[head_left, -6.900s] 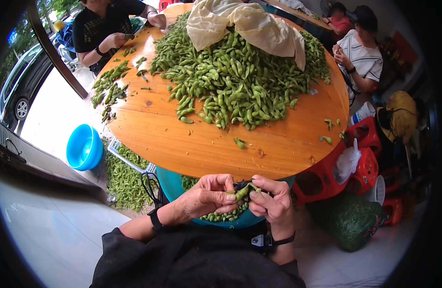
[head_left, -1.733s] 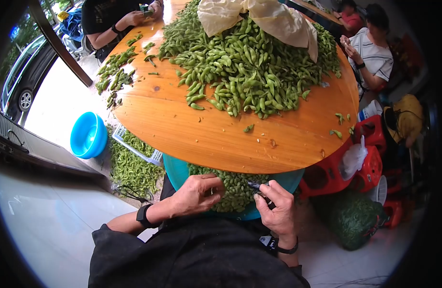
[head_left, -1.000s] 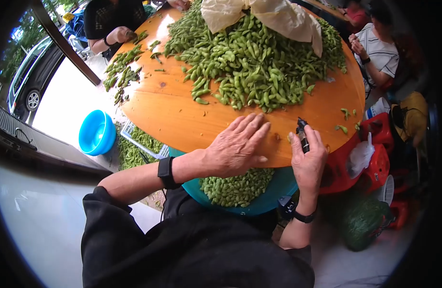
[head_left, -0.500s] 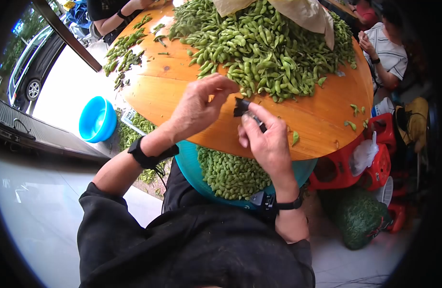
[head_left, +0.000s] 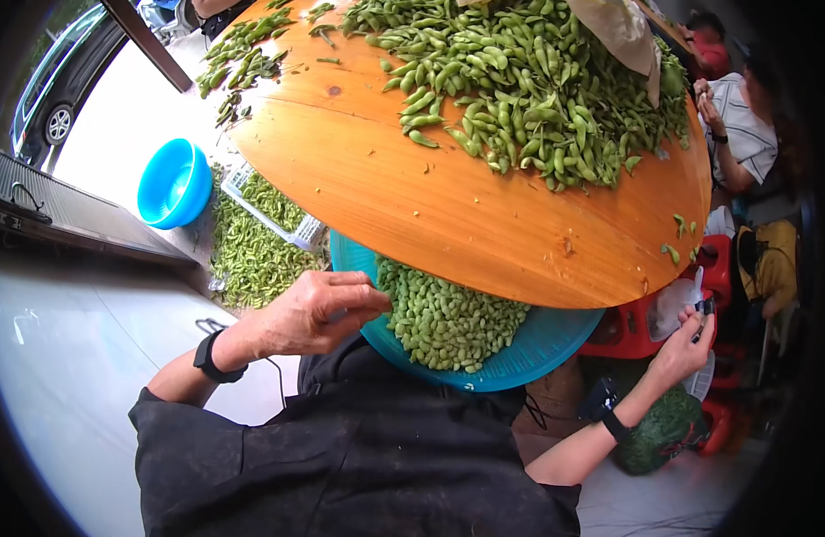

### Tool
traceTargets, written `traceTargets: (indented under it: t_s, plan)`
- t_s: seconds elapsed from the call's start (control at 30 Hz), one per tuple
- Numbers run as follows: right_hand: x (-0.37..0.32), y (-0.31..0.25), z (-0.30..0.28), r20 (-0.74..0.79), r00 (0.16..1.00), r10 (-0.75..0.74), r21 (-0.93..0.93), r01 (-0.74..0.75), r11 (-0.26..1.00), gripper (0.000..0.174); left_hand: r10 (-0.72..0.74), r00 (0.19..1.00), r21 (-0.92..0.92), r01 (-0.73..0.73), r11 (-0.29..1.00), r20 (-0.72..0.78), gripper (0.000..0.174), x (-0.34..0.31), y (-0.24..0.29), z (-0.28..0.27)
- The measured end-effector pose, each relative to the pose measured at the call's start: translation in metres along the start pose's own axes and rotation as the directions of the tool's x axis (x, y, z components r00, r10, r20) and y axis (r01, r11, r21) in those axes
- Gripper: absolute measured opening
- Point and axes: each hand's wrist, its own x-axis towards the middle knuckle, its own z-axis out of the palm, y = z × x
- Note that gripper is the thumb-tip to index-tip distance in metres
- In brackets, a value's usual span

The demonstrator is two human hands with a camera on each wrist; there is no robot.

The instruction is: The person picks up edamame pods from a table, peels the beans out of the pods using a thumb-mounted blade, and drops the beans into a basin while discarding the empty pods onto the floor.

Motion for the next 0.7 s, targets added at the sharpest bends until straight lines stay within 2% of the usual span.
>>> traceTargets:
  t_s: [0.03, 0.1, 0.17, 0.2, 0.27, 0.33, 0.4, 0.43, 0.5, 0.53, 0.6, 0.63, 0.67, 0.7]
  plan:
    - [-0.007, -0.007, -0.004, -0.003, 1.000, 0.002, -0.003, -0.002, 1.000, 0.039, -0.003, 0.999, 0.024, 0.002, 1.000, 0.032, 0.018, -0.002, -0.005, 0.006]
    - [-0.025, -0.024, -0.007, 0.105, 0.994, 0.028, 0.009, -0.029, 1.000, 0.039, 0.038, 0.995, 0.056, -0.043, 0.998, 0.089, 0.018, -0.004, -0.007, 0.019]
    - [-0.046, -0.040, 0.004, 0.303, 0.952, 0.044, 0.270, -0.130, 0.954, 0.030, 0.071, 0.977, 0.110, -0.094, 0.989, 0.201, 0.016, -0.001, -0.008, 0.024]
    - [-0.059, -0.061, 0.010, 0.416, 0.909, 0.013, 0.290, -0.146, 0.946, 0.025, 0.088, 0.977, 0.122, -0.113, 0.986, 0.197, 0.016, 0.007, -0.007, 0.021]
    - [-0.081, -0.090, 0.027, 0.632, 0.769, -0.097, 0.442, -0.255, 0.860, 0.024, 0.145, 0.989, 0.056, -0.146, 0.988, 0.024, 0.013, 0.026, 0.003, 0.015]
    - [-0.091, -0.126, 0.038, 0.747, 0.638, -0.187, 0.437, -0.260, 0.861, 0.025, 0.194, 0.979, 0.055, -0.191, 0.980, -0.067, 0.011, 0.053, 0.013, 0.000]
    - [-0.094, -0.139, 0.052, 0.790, 0.563, -0.242, 0.479, -0.319, 0.818, 0.024, 0.206, 0.964, 0.157, -0.180, 0.971, -0.166, 0.010, 0.080, 0.017, -0.013]
    - [-0.091, -0.135, 0.059, 0.778, 0.571, -0.262, 0.498, -0.308, 0.810, 0.024, 0.222, 0.959, 0.174, -0.192, 0.966, -0.174, 0.010, 0.095, 0.013, -0.020]
    - [-0.079, -0.115, 0.072, 0.774, 0.587, -0.238, 0.494, -0.326, 0.806, 0.024, 0.278, 0.899, 0.433, -0.114, 0.894, -0.338, 0.010, 0.120, -0.002, -0.034]
    - [-0.071, -0.103, 0.074, 0.766, 0.623, -0.158, 0.464, -0.366, 0.807, 0.024, 0.291, 0.892, 0.444, -0.117, 0.889, -0.346, 0.010, 0.127, -0.010, -0.040]
    - [-0.054, -0.083, 0.067, 0.659, 0.751, -0.033, 0.452, -0.361, 0.816, 0.025, 0.303, 0.901, 0.596, -0.063, 0.800, -0.311, 0.013, 0.135, -0.023, -0.051]
    - [-0.045, -0.069, 0.065, 0.546, 0.838, 0.025, 0.439, -0.311, 0.843, 0.024, 0.205, 0.950, 0.587, -0.030, 0.809, -0.234, 0.017, 0.135, -0.026, -0.056]
    - [-0.037, -0.057, 0.062, 0.415, 0.907, 0.076, 0.420, -0.265, 0.868, 0.023, 0.214, 0.947, 0.592, -0.031, 0.806, -0.241, 0.017, 0.137, -0.027, -0.056]
    - [-0.029, -0.048, 0.054, 0.378, 0.920, 0.102, 0.429, -0.272, 0.862, 0.022, 0.252, 0.919, 0.570, -0.036, 0.821, -0.305, 0.018, 0.138, -0.029, -0.056]
